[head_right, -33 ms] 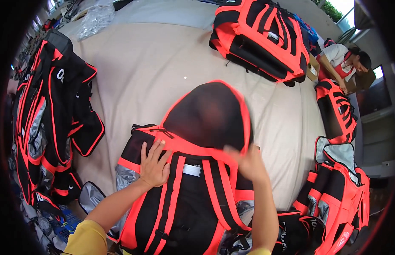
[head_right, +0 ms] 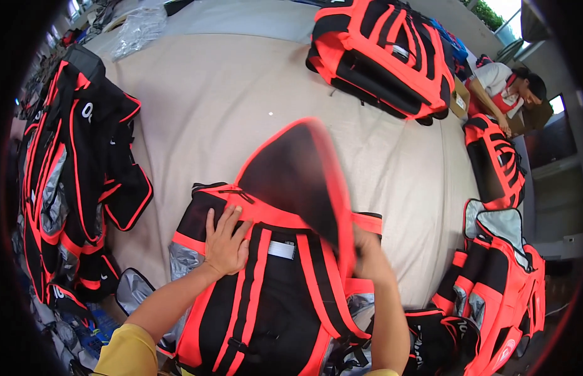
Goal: Inspecting and preparing red and black backpacks on a factory table.
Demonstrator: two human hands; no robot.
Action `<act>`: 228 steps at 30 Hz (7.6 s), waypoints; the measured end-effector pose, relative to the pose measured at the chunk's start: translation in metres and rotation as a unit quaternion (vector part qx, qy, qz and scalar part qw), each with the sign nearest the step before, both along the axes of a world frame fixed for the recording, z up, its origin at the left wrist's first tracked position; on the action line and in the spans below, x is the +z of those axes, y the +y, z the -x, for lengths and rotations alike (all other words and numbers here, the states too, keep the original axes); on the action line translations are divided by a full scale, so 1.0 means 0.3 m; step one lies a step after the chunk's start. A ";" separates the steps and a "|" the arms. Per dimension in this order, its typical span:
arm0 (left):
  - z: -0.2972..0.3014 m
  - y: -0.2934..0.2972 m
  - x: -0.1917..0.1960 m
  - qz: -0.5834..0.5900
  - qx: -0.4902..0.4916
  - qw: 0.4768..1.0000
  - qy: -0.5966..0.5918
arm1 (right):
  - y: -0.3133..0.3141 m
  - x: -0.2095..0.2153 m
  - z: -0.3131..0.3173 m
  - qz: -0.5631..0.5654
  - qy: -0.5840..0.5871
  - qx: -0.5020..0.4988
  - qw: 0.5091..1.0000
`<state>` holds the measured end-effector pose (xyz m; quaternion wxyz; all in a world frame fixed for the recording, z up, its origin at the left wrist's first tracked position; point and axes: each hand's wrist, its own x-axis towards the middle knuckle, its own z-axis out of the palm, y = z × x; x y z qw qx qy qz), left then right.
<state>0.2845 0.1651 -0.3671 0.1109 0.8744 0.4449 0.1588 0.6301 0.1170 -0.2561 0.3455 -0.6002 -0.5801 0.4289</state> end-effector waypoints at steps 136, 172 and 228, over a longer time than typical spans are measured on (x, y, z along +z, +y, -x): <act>0.330 -0.542 0.727 0.740 0.019 0.518 -0.429 | -0.446 -0.152 0.685 0.015 0.532 -0.309 0.788; 0.279 -0.408 0.940 0.727 -0.157 0.489 -0.457 | -1.076 0.274 1.128 0.083 0.293 -0.208 0.929; 0.167 -0.693 0.569 -0.134 0.040 0.989 -0.056 | -1.148 0.237 0.486 -0.122 -0.336 -0.207 0.911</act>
